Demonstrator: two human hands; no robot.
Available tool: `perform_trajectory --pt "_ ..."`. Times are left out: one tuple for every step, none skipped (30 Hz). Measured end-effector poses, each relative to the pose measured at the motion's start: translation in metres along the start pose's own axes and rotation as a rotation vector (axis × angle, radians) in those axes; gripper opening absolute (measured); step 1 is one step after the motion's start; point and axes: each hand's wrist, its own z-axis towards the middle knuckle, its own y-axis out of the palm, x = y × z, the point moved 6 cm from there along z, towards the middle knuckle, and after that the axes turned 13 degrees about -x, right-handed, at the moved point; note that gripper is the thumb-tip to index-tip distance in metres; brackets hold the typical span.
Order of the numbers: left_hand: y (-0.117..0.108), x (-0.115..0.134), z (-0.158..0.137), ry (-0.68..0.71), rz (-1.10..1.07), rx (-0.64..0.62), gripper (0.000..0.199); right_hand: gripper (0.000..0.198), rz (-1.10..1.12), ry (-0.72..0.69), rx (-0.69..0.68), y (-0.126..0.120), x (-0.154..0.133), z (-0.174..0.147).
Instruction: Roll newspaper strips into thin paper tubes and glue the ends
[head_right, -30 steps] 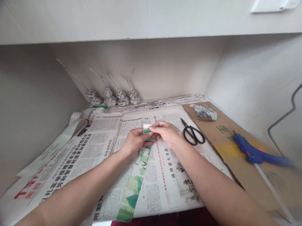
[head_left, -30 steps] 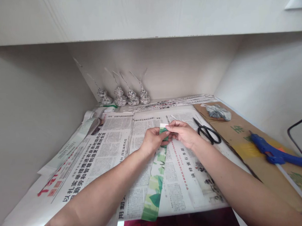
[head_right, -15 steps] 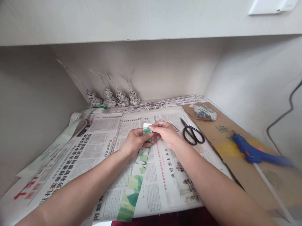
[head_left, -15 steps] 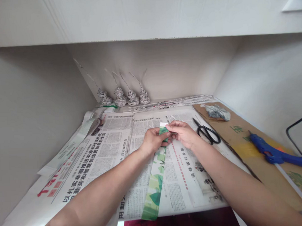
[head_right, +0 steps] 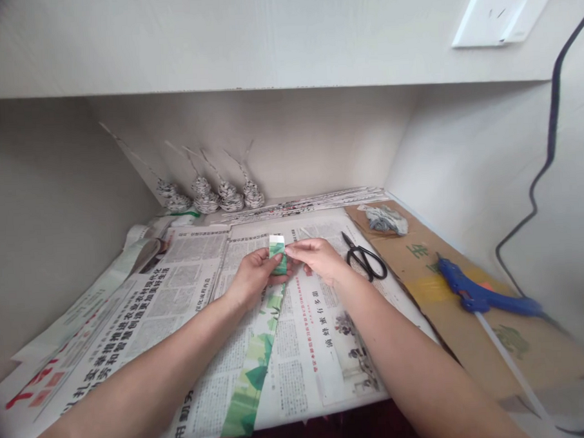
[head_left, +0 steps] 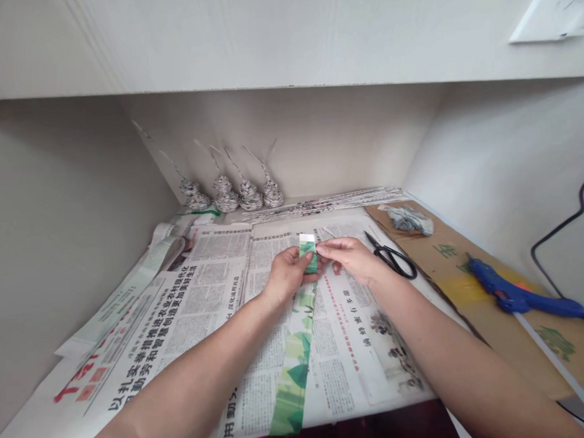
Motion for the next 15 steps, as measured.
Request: perform_trajectory --pt "-0.0009 0.0007 0.0000 0.013 0.010 0.014 0.020 0.034 -0.018 -0.001 -0.001 0.0005 0.0003 0.0001" --pt "-0.0018 0.0011 -0.0001 0.024 0.023 0.028 0.021 0.034 -0.029 -0.002 -0.001 0.0011 0.0006 0.0003" --pt "-0.0023 0.0014 -0.0002 0.034 0.041 0.037 0.023 0.034 -0.038 -0.006 -0.001 0.0016 0.0008 0.0005" --pt "-0.0023 0.0016 -0.0002 0.042 0.063 0.038 0.024 0.034 -0.044 -0.009 0.003 0.0020 0.0009 0.0007" --pt "-0.0020 0.0016 -0.0002 0.051 0.086 0.031 0.026 0.033 -0.049 -0.012 0.010 0.0022 0.0010 0.0008" --pt "-0.0014 0.0016 -0.0002 0.059 0.108 0.022 0.028 0.032 -0.051 -0.011 0.017 0.0022 0.0011 0.0008" --pt "-0.0011 0.0015 -0.0001 0.067 0.127 0.014 0.030 0.031 -0.050 -0.009 0.027 0.0019 0.0013 0.0007" --pt "-0.0011 0.0012 0.0000 0.072 0.142 0.010 0.031 0.031 -0.047 -0.005 0.037 0.0015 0.0015 0.0005" --pt "-0.0014 0.0008 0.0002 0.076 0.153 0.010 0.032 0.030 -0.045 -0.003 0.043 0.0011 0.0015 0.0003" --pt "-0.0016 0.0002 0.0004 0.078 0.159 0.009 0.032 0.030 -0.044 -0.003 0.043 0.0010 0.0014 0.0001" --pt "-0.0017 -0.0003 0.0007 0.080 0.162 0.005 0.032 0.029 -0.043 -0.006 0.038 0.0012 0.0012 0.0000" --pt "-0.0017 -0.0008 0.0010 0.083 0.161 0.000 0.032 0.029 -0.042 -0.007 0.028 0.0016 0.0012 0.0000" --pt "-0.0016 -0.0012 0.0013 0.086 0.156 -0.004 0.031 0.029 -0.037 -0.007 0.014 0.0022 0.0013 0.0000" --pt "-0.0014 -0.0016 0.0015 0.087 0.150 -0.007 0.031 0.029 -0.029 -0.006 0.002 0.0028 0.0015 0.0001" --pt "-0.0013 -0.0020 0.0015 0.084 0.143 -0.007 0.031 0.029 -0.018 -0.003 -0.008 0.0034 0.0018 0.0003"
